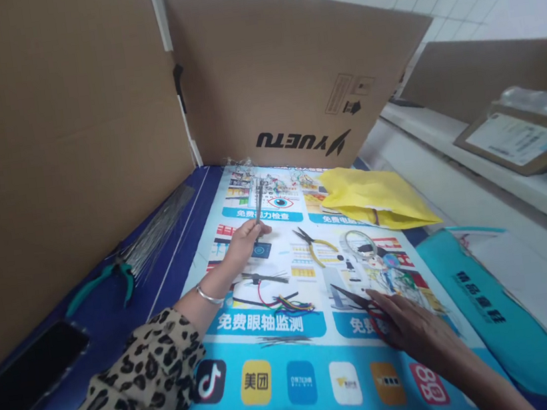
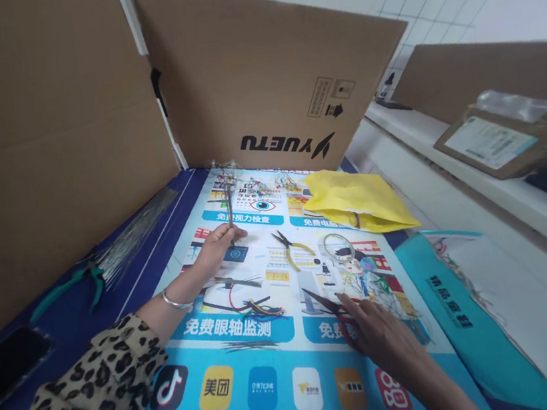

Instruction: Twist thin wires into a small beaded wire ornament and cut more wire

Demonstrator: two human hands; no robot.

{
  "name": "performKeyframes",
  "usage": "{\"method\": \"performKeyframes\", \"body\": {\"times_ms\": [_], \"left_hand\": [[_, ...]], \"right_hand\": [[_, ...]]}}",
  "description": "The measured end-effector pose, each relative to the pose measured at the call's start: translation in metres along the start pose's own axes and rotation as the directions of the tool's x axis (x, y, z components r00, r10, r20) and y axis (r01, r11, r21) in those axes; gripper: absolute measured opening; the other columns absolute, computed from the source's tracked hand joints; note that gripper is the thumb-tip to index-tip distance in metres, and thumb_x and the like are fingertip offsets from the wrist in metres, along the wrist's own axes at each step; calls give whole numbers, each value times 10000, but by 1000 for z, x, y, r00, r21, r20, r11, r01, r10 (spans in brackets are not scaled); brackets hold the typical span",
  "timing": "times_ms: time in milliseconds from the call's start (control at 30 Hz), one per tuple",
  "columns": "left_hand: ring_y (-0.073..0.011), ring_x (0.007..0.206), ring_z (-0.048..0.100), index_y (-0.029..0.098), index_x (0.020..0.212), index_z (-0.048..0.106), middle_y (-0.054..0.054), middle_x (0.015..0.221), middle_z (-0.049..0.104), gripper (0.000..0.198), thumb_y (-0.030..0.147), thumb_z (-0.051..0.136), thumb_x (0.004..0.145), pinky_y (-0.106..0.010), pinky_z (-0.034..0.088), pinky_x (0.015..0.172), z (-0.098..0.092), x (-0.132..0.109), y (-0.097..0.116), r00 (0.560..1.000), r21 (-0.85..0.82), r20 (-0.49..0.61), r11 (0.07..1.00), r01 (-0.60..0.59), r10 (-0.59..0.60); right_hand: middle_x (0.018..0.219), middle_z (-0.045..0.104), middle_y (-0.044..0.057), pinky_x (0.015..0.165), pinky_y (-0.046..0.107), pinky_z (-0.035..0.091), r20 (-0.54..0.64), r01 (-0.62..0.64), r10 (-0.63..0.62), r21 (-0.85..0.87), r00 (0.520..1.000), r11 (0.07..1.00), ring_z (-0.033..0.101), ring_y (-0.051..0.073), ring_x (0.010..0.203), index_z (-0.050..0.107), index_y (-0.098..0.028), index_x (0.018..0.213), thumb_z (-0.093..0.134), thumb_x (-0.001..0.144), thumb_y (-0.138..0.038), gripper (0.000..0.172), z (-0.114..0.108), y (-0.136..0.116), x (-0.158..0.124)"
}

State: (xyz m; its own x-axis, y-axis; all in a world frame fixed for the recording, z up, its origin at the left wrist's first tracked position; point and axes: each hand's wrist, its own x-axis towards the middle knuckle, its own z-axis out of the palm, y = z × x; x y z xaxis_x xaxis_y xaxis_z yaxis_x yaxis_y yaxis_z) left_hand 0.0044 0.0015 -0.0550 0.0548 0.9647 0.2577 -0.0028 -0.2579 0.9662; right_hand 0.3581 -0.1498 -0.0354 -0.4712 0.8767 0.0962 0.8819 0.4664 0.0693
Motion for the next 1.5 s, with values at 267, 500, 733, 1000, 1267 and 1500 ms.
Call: {"method": "performKeyframes", "body": {"times_ms": [267,500,733,1000,1267,1500], "left_hand": [[-173,845,591,182,994,618,-69,873,666,235,152,428,859,-349,458,784,-5,-9,15,873,476,102,747,-463,476],[-185,855,598,177,1075,573,-82,920,674,319,42,420,830,-358,473,766,-2,-18,18,739,727,242,386,-567,629],[-175,828,623,173,1061,585,-67,887,682,298,59,437,829,-305,503,737,-1,-19,19,763,805,224,327,-496,606],[-172,828,606,164,1042,590,-65,881,666,240,116,434,866,-296,509,721,8,-21,21,872,735,108,552,-394,478],[-175,818,596,151,1035,587,-73,881,656,238,119,410,879,-307,507,710,19,-31,25,884,689,156,593,-417,441],[-192,782,590,131,1026,583,-86,839,651,243,78,423,851,-318,507,693,22,-32,23,851,770,223,449,-453,476]], "right_hand": [[1073,634,94,694,285,531,-86,-31,56,272,995,962,639,206,898,437,-228,1262,386,853,-185,414,-19,-41,29],[1138,590,122,794,351,491,46,-95,84,394,995,914,597,238,975,404,-200,1287,386,834,-170,454,-29,-63,87],[1058,574,92,849,382,430,128,-175,127,505,984,845,533,237,998,501,-199,1117,449,670,-36,479,-30,-52,121],[723,497,-25,603,269,433,25,-177,378,910,926,375,499,131,644,464,-211,869,598,780,-356,216,-27,-99,152],[774,531,-35,614,266,461,-38,120,580,987,814,-104,523,103,626,457,-221,905,658,751,-295,263,-9,-125,183],[814,565,-16,631,273,475,-32,210,561,944,827,-256,545,120,686,508,-215,921,681,724,-220,262,-9,-131,187]]}}
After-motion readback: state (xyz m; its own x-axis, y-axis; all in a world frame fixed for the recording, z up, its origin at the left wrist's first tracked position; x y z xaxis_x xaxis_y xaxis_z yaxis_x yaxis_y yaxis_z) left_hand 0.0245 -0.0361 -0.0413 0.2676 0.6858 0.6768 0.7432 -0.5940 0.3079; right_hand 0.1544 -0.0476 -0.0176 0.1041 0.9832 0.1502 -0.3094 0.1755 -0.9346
